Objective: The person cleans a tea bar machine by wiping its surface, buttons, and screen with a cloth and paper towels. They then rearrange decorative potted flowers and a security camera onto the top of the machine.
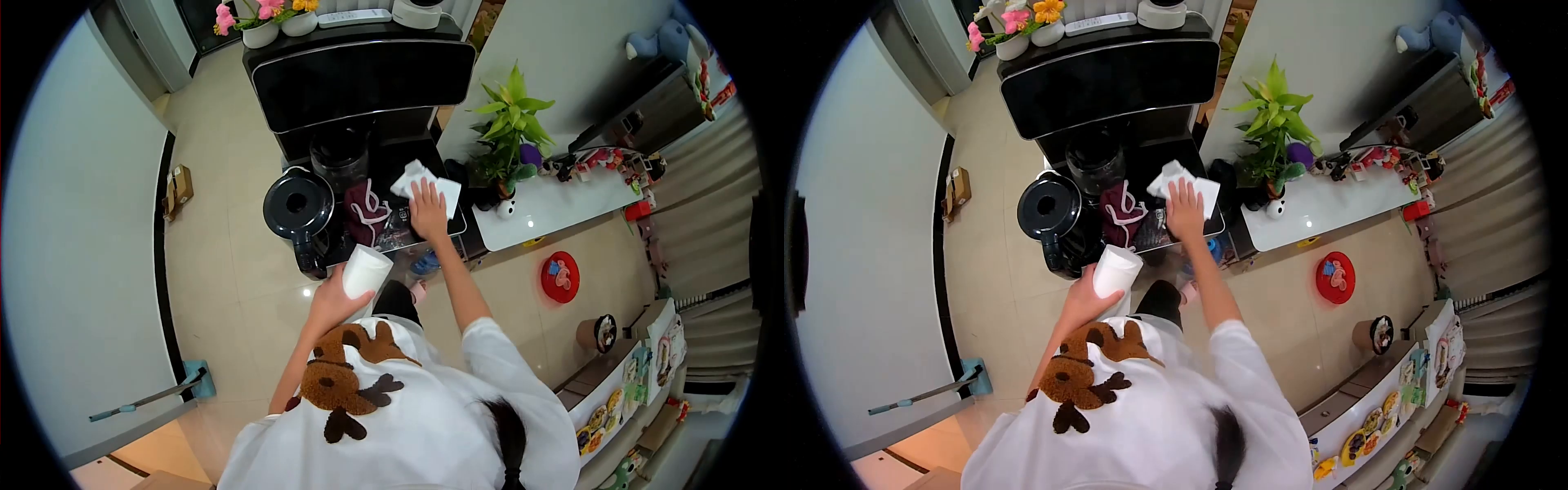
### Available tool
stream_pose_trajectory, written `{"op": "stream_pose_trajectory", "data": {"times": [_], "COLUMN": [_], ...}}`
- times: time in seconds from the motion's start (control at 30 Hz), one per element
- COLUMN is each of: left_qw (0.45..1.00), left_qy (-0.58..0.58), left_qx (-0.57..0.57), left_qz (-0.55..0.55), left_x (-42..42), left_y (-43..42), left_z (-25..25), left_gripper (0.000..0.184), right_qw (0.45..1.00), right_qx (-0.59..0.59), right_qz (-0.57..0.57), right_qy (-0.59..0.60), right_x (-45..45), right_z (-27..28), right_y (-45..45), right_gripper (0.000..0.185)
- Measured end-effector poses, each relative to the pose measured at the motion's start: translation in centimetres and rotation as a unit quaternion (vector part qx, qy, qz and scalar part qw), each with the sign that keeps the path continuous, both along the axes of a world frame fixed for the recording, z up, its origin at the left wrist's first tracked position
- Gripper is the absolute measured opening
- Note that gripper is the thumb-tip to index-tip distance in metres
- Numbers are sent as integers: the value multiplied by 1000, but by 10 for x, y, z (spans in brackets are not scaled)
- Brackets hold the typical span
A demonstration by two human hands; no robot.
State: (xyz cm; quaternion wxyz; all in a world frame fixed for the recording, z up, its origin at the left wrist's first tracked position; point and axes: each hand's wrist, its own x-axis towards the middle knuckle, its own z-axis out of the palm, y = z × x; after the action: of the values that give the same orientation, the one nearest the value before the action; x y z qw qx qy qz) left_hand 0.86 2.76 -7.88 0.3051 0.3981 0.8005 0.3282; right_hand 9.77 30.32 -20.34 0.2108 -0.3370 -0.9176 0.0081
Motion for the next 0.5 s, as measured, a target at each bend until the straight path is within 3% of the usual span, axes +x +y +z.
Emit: {"op": "stream_pose_trajectory", "data": {"times": [0.17,0.5], "left_qw": [1000,999], "left_qy": [0,-23], "left_qx": [6,22], "left_qz": [-19,-33], "left_x": [3,2], "left_y": [-4,2], "left_z": [1,4], "left_gripper": [69,71], "right_qw": [999,994], "right_qx": [-45,-83], "right_qz": [11,77], "right_qy": [-14,11], "right_x": [-11,48], "right_z": [4,31], "right_y": [23,-83], "right_gripper": [47,48]}}
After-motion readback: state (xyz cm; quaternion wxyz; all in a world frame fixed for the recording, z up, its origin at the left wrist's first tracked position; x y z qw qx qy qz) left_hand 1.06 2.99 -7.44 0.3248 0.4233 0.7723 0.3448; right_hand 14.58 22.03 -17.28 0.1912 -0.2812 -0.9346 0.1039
